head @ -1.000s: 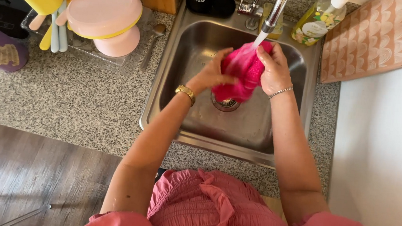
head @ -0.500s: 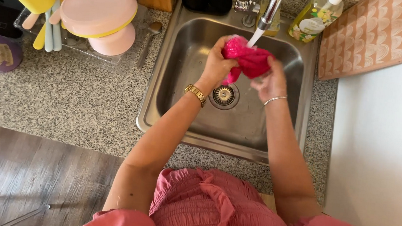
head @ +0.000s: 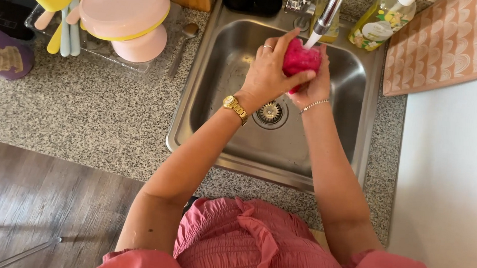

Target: Wiping a countertop and sink with a microfiber cloth and rinsing the cloth under a faucet.

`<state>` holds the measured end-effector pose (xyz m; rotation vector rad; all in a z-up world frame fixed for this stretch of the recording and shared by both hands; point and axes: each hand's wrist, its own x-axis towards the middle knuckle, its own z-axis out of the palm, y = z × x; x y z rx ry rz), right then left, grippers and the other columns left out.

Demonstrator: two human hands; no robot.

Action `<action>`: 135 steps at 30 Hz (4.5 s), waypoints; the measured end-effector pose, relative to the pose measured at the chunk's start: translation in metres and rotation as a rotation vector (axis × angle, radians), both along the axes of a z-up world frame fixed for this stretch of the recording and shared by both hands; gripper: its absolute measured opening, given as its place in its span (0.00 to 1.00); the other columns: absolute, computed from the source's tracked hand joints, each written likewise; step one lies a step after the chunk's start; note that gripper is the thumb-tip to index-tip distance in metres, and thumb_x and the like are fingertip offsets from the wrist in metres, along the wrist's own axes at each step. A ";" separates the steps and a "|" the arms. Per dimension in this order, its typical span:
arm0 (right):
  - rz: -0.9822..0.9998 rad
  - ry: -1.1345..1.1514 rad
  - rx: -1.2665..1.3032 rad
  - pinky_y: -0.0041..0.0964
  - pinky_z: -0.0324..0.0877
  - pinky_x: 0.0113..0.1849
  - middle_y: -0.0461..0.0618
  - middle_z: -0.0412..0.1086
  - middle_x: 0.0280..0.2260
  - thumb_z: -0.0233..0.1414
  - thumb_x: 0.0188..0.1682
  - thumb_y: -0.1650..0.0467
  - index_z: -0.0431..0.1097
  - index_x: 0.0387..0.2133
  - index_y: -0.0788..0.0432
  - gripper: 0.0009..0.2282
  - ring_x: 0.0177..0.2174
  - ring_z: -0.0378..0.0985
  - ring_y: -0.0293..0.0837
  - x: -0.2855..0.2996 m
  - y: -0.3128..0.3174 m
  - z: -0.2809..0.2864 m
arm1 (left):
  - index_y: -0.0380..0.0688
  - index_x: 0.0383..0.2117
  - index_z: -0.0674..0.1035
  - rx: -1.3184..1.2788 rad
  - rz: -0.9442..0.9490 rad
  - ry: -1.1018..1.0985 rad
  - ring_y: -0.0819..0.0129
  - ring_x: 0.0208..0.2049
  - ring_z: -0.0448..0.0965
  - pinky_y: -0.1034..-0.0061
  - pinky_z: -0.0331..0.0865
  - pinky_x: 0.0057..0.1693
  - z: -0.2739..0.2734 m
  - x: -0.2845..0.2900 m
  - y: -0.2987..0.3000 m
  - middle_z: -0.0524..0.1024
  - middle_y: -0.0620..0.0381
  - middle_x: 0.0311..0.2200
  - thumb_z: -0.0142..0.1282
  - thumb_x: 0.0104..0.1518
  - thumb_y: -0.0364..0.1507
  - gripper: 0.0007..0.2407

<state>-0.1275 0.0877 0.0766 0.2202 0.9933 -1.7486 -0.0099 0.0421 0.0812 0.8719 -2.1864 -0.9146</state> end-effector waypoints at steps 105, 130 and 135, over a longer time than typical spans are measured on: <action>0.390 0.039 -0.019 0.74 0.66 0.49 0.48 0.73 0.40 0.52 0.40 0.42 0.67 0.45 0.52 0.31 0.37 0.75 0.50 0.073 0.038 -0.052 | 0.62 0.54 0.71 0.768 0.173 0.191 0.42 0.56 0.75 0.54 0.68 0.61 -0.068 0.056 0.023 0.77 0.40 0.47 0.53 0.54 0.60 0.28; 0.068 1.303 0.129 0.35 0.64 0.30 0.47 0.63 0.16 0.53 0.58 0.61 0.66 0.19 0.54 0.17 0.23 0.67 0.40 0.056 0.031 -0.153 | 0.57 0.29 0.79 0.633 0.490 0.550 0.72 0.25 0.74 0.75 0.71 0.38 -0.147 0.030 0.038 0.71 0.65 0.19 0.58 0.59 0.50 0.14; 0.158 1.720 0.057 0.43 0.67 0.30 0.56 0.64 0.18 0.55 0.58 0.60 0.68 0.24 0.55 0.16 0.23 0.71 0.54 0.047 0.039 -0.163 | 0.50 0.27 0.80 0.816 0.483 0.615 0.70 0.27 0.72 0.76 0.67 0.35 -0.210 0.020 0.027 0.70 0.59 0.20 0.57 0.60 0.46 0.15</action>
